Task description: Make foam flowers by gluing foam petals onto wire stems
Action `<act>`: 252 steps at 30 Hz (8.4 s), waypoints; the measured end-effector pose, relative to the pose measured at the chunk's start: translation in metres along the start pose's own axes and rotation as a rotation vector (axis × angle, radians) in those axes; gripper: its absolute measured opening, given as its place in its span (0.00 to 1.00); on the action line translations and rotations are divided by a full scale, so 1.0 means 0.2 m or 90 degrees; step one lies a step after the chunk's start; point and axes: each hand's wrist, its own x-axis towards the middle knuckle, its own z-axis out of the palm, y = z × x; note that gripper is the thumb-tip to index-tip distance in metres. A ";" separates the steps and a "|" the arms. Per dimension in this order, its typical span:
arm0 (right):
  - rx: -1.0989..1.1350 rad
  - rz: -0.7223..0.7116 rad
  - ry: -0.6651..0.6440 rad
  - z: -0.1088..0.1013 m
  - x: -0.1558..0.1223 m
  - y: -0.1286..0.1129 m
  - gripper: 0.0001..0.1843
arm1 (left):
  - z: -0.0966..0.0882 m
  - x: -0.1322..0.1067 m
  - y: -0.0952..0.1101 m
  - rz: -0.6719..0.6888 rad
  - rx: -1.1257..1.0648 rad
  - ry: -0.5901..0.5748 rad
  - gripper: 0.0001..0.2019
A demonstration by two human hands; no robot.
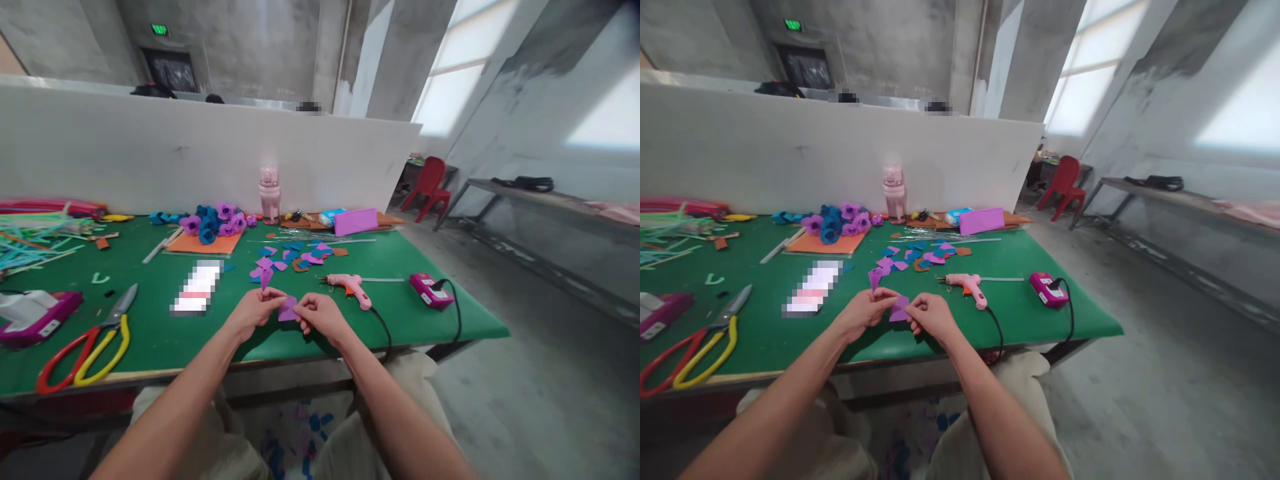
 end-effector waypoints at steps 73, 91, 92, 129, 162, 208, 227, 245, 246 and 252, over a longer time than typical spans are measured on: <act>-0.100 -0.033 -0.020 -0.32 -0.23 -0.27 0.22 | -0.06 0.04 -0.03 0.079 0.465 0.110 0.09; -0.142 -0.035 -0.100 -0.31 -0.26 -0.28 0.21 | -0.05 0.01 0.01 0.073 0.558 0.108 0.10; -0.152 -0.038 -0.101 -0.31 -0.26 -0.28 0.20 | -0.05 0.01 0.01 0.073 0.564 0.106 0.09; -0.116 0.026 -0.088 -0.26 -0.25 -0.26 0.22 | -0.05 -0.03 0.02 0.060 0.495 0.135 0.07; -0.194 -0.020 -0.143 -0.29 -0.27 -0.27 0.20 | -0.09 -0.02 -0.01 0.029 0.453 0.049 0.12; -0.516 -0.215 -0.174 -0.16 -0.30 -0.29 0.12 | -0.04 -0.04 0.03 0.064 0.617 0.051 0.06; -0.546 -0.206 -0.173 -0.16 -0.30 -0.28 0.11 | -0.04 -0.04 0.01 0.086 0.634 0.042 0.05; -0.596 -0.237 -0.182 -0.14 -0.30 -0.28 0.12 | -0.04 -0.04 0.00 0.096 0.625 0.034 0.04; -0.596 -0.242 -0.183 -0.14 -0.30 -0.28 0.12 | -0.04 -0.04 0.00 0.097 0.625 0.034 0.04; -0.595 -0.243 -0.185 -0.13 -0.30 -0.29 0.12 | -0.04 -0.04 0.01 0.099 0.628 0.037 0.05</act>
